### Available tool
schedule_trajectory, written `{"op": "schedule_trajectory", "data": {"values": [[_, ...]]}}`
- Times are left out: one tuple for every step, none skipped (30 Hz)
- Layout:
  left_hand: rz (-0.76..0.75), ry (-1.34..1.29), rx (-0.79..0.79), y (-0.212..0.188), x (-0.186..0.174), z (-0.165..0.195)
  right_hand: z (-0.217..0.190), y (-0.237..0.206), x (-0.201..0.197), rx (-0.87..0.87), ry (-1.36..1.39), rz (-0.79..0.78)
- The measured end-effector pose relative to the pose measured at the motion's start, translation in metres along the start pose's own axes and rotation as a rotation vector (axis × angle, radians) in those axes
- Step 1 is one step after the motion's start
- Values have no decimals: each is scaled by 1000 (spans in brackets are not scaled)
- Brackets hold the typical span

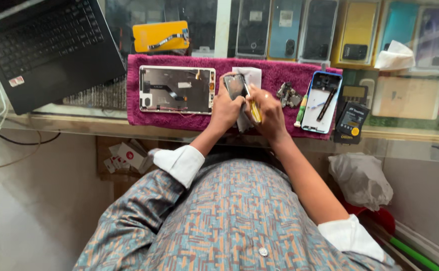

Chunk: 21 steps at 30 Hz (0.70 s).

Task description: The person repairs a smartphone at a glass display counter. They hold the phone frame in one hand and use a yellow-handled screwdriver to pry and scrape along the edge of the phone, working over a paper sheet on a pink towel, with a disassembled phone body and small parts laid out nearby.

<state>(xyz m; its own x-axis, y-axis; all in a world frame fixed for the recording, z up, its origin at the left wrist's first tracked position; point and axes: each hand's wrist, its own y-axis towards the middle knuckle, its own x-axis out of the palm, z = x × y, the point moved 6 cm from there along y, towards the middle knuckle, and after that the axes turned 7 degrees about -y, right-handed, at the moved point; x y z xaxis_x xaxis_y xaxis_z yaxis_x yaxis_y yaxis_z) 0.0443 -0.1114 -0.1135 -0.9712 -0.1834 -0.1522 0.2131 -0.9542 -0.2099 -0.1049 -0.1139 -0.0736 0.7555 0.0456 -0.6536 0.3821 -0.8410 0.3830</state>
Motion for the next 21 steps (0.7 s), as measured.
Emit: {"op": "schedule_trajectory", "data": {"values": [[1,-10,-18,0,0,-2,1,0,0,22,21,-12],[1,-20,-33,-1,0,-3,2,0,1,43,41,-20],[0,-31,-41,0,0,-4,2,-1,0,49,32,-16],[-1,-40,-11,-1,1,-2,2,-1,0,52,26,-11],[1,-49,25,-1,1,1,1,-1,1,49,19,-2],[5,-59,63,0,1,3,1,-2,0,41,9,18],[8,-47,39,0,1,3,0,-3,1,35,2,34],[12,-35,12,0,0,2,-1,-4,1,30,-2,49],[12,-24,-20,0,0,0,-1,-4,2,21,9,59],[2,-35,-36,0,0,0,-1,-4,3,20,18,65],[-11,-46,-57,0,1,-1,-1,-5,4,25,26,70],[-23,-55,-73,0,1,-2,0,-5,5,23,14,53],[-21,-61,-46,0,1,-1,0,-5,7,14,2,42],[-19,-68,-15,0,0,1,0,-4,8,2,-10,32],[-18,-80,19,0,0,2,1,-4,8,19,3,50],[-16,-56,20,0,1,1,2,-4,7,28,15,69],[-9,-28,19,0,0,0,4,-4,6,36,35,86],[0,1,10,0,0,-1,3,-3,6,8,29,92],[-7,-39,37,0,0,0,2,-3,7,-13,22,93],[-19,-83,59,0,1,1,1,-3,7,-27,11,93],[-33,-127,76,-1,2,1,3,-3,8,-10,11,69]]}}
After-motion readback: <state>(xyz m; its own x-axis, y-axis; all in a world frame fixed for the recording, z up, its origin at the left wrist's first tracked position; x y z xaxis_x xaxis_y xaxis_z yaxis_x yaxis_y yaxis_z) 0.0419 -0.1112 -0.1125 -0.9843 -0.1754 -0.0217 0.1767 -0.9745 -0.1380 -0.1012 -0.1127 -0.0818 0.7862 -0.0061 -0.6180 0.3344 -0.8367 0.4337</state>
